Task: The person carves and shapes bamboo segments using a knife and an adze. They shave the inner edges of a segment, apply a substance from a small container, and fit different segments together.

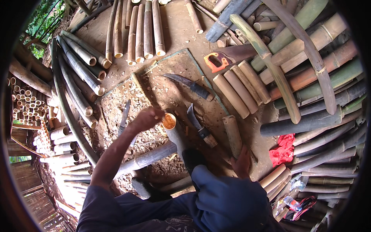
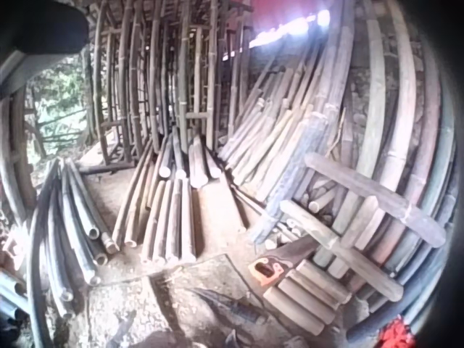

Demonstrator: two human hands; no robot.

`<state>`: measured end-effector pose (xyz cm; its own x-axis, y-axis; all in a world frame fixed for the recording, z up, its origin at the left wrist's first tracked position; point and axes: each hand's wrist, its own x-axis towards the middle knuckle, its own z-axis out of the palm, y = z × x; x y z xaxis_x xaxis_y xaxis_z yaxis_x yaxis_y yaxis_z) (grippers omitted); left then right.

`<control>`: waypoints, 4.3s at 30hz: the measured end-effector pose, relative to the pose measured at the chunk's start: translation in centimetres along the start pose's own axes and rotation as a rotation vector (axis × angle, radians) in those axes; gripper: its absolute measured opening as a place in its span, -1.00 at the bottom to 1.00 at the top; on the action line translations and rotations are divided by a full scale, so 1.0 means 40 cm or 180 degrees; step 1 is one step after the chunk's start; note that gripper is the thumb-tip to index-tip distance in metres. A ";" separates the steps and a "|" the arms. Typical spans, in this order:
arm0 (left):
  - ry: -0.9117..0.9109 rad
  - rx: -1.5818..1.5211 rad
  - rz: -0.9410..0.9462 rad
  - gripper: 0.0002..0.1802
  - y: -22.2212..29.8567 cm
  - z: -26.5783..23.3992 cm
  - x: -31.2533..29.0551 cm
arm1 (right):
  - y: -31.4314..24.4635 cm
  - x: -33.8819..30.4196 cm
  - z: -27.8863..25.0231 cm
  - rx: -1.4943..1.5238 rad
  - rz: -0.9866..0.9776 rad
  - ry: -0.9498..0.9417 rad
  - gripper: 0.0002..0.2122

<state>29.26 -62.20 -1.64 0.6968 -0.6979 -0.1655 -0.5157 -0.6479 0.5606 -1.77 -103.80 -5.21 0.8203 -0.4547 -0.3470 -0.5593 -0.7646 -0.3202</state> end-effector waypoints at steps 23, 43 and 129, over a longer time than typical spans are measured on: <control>-0.0248 0.0297 -0.0568 -0.18 0.078 0.134 -0.072 | -0.016 0.006 -0.002 -0.0008 -0.0009 -0.0038 -0.09; -0.0246 0.0406 0.0371 -0.76 0.032 0.135 -0.007 | -0.046 0.005 -0.014 0.0070 -0.0048 0.0080 -0.07; 0.2727 -0.4450 -0.1366 0.40 0.049 -0.102 -0.143 | -0.860 0.233 -0.246 0.1482 -0.2366 -0.2522 -0.07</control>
<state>26.31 -58.22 3.70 0.9508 0.1006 -0.2930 0.2439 0.3398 0.9083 26.29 -86.24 11.22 0.7514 0.5671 -0.3373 -0.1001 -0.4073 -0.9078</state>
